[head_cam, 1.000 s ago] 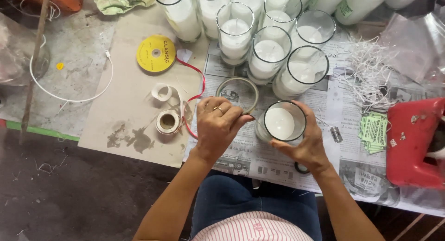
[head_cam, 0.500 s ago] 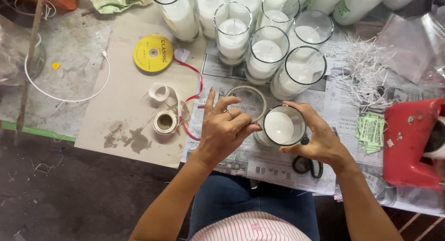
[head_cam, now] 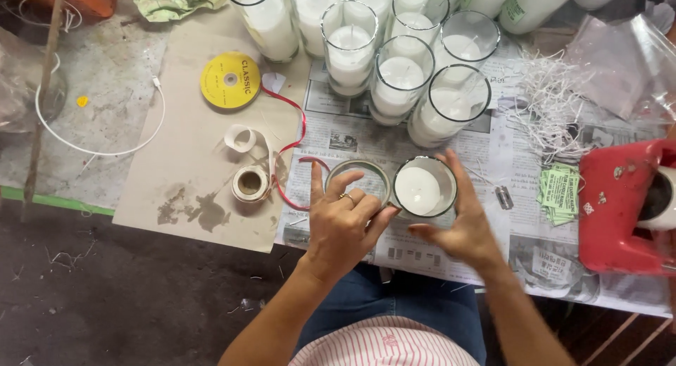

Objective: Decorating glass candles by measuring, cutting, and wrapping red ribbons and gold trim around them.

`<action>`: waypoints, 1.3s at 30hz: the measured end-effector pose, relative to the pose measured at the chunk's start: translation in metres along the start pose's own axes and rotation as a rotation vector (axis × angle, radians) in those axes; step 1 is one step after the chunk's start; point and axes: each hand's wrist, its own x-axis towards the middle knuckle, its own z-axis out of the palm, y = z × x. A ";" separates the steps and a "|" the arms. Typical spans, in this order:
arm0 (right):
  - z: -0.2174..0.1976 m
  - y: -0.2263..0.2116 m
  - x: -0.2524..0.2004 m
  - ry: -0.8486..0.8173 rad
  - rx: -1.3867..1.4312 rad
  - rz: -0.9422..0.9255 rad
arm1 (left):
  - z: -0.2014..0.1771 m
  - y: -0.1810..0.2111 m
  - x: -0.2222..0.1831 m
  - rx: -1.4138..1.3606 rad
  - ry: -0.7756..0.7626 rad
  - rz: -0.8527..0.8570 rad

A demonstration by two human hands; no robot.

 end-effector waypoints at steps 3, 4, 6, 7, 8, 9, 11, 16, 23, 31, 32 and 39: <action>0.039 -0.008 -0.020 0.269 -0.029 0.052 | -0.003 0.000 0.003 -0.016 -0.010 0.005; 0.045 -0.007 -0.019 0.272 -0.030 0.056 | -0.004 0.000 0.003 -0.020 -0.014 0.006; 0.057 -0.004 -0.016 0.415 -0.106 -0.032 | -0.006 -0.001 0.004 -0.009 0.003 0.021; 0.058 0.001 -0.016 0.416 -0.106 -0.032 | -0.005 -0.002 0.003 -0.010 0.003 0.022; 0.059 0.006 -0.015 0.436 -0.129 -0.044 | -0.004 -0.004 0.002 -0.004 0.007 0.030; 0.060 0.010 -0.014 0.456 -0.151 -0.057 | -0.003 -0.006 0.002 0.003 0.012 0.038; 0.060 0.010 -0.012 0.459 -0.166 -0.058 | 0.000 -0.014 -0.003 -0.003 0.011 0.052; 0.053 0.013 -0.012 0.420 -0.182 -0.046 | -0.005 -0.062 0.005 -0.007 -0.040 0.147; 0.047 0.010 -0.008 0.371 -0.208 -0.064 | 0.017 -0.081 0.020 -0.056 -0.040 0.158; 0.014 0.016 0.007 0.123 -0.073 -0.064 | 0.022 -0.066 0.020 -0.123 -0.078 0.115; 0.009 0.014 0.012 0.027 -0.030 -0.045 | 0.018 -0.063 0.017 -0.128 -0.092 0.104; -0.024 0.017 0.036 -0.370 0.032 0.025 | -0.002 -0.026 0.004 -0.045 -0.103 0.041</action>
